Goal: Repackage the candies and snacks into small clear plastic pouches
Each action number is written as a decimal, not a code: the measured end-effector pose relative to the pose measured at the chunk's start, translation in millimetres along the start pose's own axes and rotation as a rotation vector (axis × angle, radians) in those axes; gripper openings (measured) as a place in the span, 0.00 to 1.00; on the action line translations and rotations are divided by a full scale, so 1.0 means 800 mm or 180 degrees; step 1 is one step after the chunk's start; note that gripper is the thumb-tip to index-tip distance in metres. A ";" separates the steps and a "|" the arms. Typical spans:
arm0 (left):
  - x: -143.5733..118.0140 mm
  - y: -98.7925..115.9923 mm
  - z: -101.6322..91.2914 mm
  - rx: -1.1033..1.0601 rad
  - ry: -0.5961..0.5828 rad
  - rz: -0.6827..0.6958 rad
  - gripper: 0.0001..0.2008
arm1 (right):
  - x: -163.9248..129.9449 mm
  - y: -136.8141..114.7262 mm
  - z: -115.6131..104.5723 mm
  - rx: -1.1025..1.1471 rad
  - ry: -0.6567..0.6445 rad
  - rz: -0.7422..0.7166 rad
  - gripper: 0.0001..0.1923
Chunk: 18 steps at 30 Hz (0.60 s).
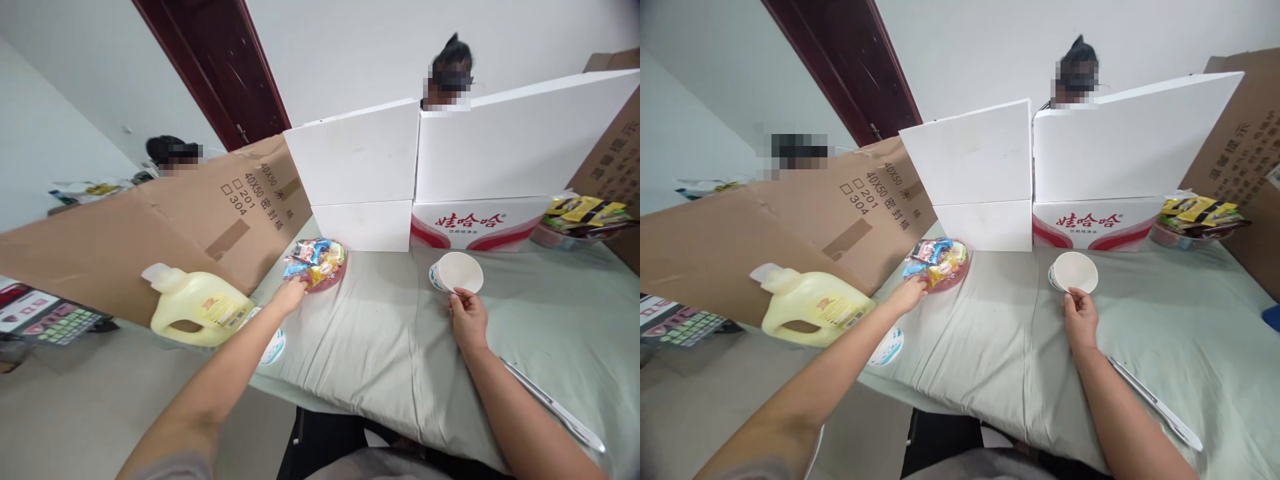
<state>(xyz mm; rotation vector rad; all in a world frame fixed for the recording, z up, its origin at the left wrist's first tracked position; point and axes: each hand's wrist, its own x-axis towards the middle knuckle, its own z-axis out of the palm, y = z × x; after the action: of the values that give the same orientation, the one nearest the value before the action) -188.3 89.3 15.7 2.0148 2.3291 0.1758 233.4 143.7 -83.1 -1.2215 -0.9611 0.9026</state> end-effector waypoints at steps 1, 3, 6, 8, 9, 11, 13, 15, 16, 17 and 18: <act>-0.008 0.008 0.005 0.0048 -0.0069 0.0080 0.09 | 0.000 -0.001 -0.001 -0.0047 0.0017 -0.0059 0.23; -0.025 0.026 0.014 0.0128 -0.0181 0.0255 0.09 | 0.003 -0.004 -0.004 -0.0216 0.0089 -0.0209 0.23; -0.052 0.055 0.025 0.0170 -0.0276 0.0508 0.09 | 0.014 -0.011 -0.007 -0.0542 0.0191 -0.0412 0.22; -0.067 0.071 0.028 0.0159 -0.0328 0.0663 0.09 | 0.024 -0.016 -0.007 -0.0723 0.0097 -0.0401 0.22; -0.073 0.077 0.029 0.0147 -0.0348 0.0731 0.10 | 0.029 -0.018 -0.007 -0.0794 0.0007 -0.0356 0.22; -0.084 0.086 0.027 0.0125 -0.0376 0.0841 0.10 | 0.035 -0.021 -0.006 -0.0893 -0.0163 -0.0248 0.22; -0.093 0.088 0.022 0.0016 -0.0397 0.0931 0.10 | 0.034 -0.024 -0.006 -0.0917 -0.0256 -0.0197 0.24; -0.100 0.085 0.016 -0.0253 -0.0349 0.0932 0.12 | 0.024 -0.029 -0.005 -0.0853 -0.0293 -0.0185 0.27; -0.103 0.082 0.012 -0.0435 -0.0219 0.0830 0.13 | 0.017 -0.031 -0.003 -0.0792 -0.0316 -0.0164 0.28; -0.104 0.080 0.009 -0.0635 0.0012 0.0633 0.14 | 0.008 -0.034 0.000 -0.0728 -0.0374 -0.0118 0.29; -0.104 0.078 0.007 -0.0841 0.0332 0.0347 0.14 | -0.001 -0.035 0.004 -0.0677 -0.0478 -0.0048 0.30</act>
<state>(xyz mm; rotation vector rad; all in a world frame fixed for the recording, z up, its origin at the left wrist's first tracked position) -113.9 16.0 15.2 2.0427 2.1177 0.5743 231.1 140.4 -54.9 -1.3373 -1.2095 0.9070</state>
